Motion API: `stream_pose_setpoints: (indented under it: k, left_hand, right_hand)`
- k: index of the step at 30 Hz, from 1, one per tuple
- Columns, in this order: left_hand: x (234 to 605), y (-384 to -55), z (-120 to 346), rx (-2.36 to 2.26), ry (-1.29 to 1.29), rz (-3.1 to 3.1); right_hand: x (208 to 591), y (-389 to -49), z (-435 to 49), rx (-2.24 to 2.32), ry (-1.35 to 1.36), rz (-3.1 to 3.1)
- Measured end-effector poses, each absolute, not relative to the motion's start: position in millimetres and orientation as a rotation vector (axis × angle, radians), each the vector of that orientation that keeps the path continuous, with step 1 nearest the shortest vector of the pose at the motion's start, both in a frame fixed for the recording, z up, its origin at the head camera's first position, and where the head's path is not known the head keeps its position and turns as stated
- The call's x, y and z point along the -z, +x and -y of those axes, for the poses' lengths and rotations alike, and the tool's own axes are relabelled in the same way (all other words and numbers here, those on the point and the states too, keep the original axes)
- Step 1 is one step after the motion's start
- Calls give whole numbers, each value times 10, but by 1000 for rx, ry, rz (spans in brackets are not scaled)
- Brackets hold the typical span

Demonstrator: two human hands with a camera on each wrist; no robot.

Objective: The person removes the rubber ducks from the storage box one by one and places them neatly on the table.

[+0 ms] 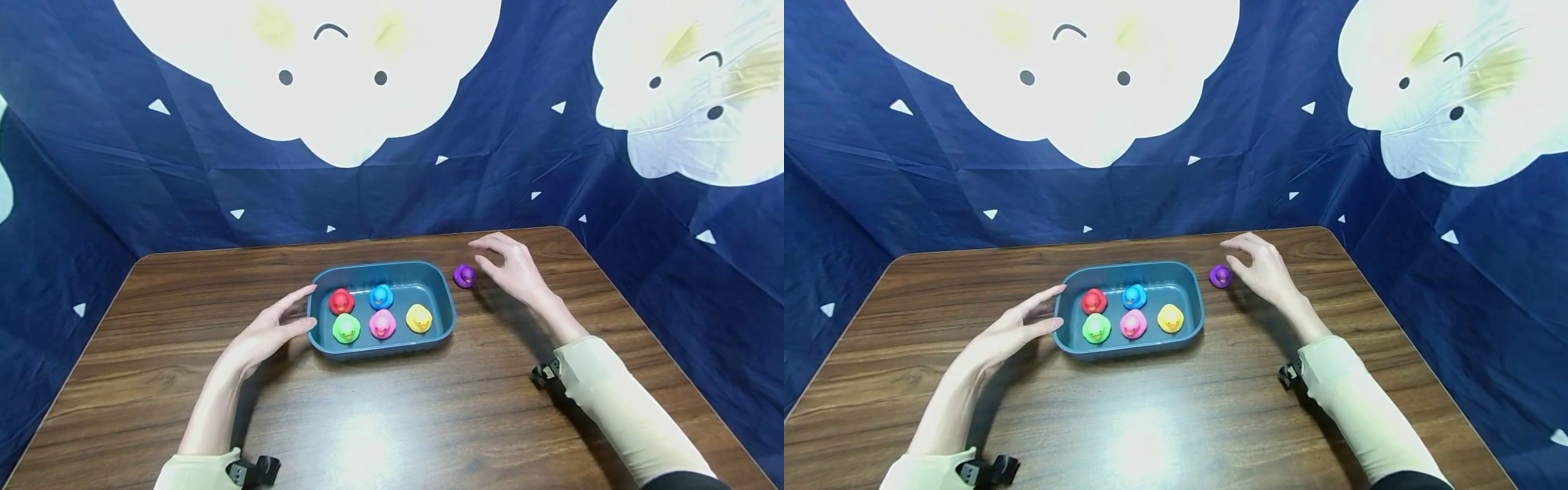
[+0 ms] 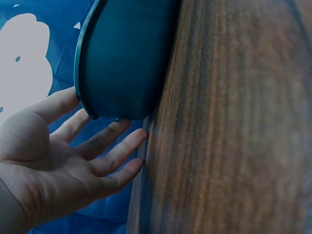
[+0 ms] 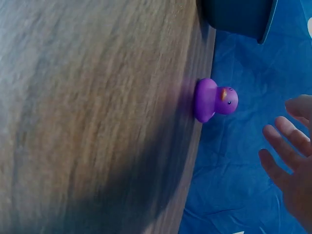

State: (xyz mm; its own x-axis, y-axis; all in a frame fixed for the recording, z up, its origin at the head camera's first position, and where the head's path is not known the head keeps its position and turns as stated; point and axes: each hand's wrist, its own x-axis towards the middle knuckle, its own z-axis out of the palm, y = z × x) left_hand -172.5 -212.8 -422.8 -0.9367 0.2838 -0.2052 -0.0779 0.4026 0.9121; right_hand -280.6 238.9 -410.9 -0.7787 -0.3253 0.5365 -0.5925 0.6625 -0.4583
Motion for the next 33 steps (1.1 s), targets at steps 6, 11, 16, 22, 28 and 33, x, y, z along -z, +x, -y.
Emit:
stream_pose_setpoints:
  k: [6, 11, 16, 22, 28, 33]
  left_hand:
    - [4226, -1722, 2131, -1548, 182, -2337]
    - [4221, -1720, 2127, -1547, 184, -2337]
    - [4223, -1717, 2132, -1543, 175, -2340]
    - [4230, -1724, 2139, -1541, 178, -2341]
    - [4225, -1718, 2143, -1532, 168, -2342]
    - [4218, -1720, 2137, -1528, 168, -2343]
  right_hand:
    - [4060, -2781, -2347, -883, 734, 2426]
    - [4015, -2749, -2301, -880, 752, 2409]
    - [3981, -2712, -2245, -893, 776, 2395]
    - [3963, -2670, -2177, -921, 816, 2394]
    - [3963, -2646, -2110, -935, 856, 2430]
    - [3972, -2625, -2066, -943, 883, 2463]
